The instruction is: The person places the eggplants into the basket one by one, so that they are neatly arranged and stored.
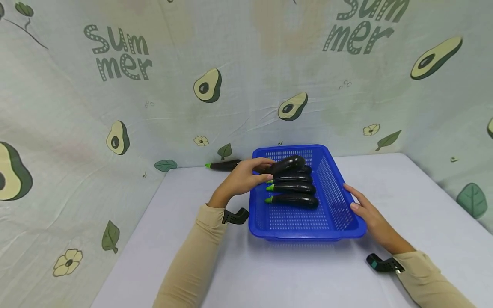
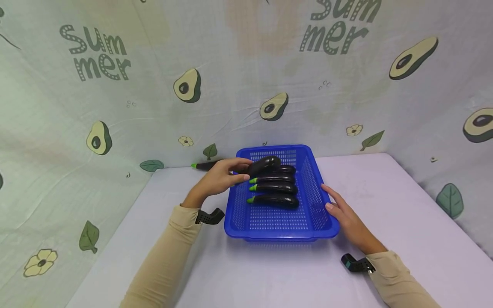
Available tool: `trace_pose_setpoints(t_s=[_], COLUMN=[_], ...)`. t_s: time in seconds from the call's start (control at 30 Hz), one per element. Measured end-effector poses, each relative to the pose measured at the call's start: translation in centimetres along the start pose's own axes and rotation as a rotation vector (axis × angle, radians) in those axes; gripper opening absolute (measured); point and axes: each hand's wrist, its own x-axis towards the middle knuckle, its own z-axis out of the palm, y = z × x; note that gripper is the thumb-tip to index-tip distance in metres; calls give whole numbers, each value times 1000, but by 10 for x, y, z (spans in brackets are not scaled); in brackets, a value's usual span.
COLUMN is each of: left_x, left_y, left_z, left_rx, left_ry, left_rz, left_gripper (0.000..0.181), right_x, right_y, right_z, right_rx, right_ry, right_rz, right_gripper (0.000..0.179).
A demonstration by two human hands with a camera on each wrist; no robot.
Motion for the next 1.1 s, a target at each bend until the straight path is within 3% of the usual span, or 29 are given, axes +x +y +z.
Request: trace_pose_setpoints(t_s=[0.53,1.1], left_x=[16,30], left_y=[0,-1], left_z=[6,20], left_rx=[-60,-48], left_ry=[-52,-188], left_rz=[-44,-117], left_gripper=[45,55], right_x=[4,1], right_y=[2,0], right_z=[6,0], right_rx=[-28,-14], right_ry=[-5,-10], right_rz=[-20,-2], right_gripper=[55,56])
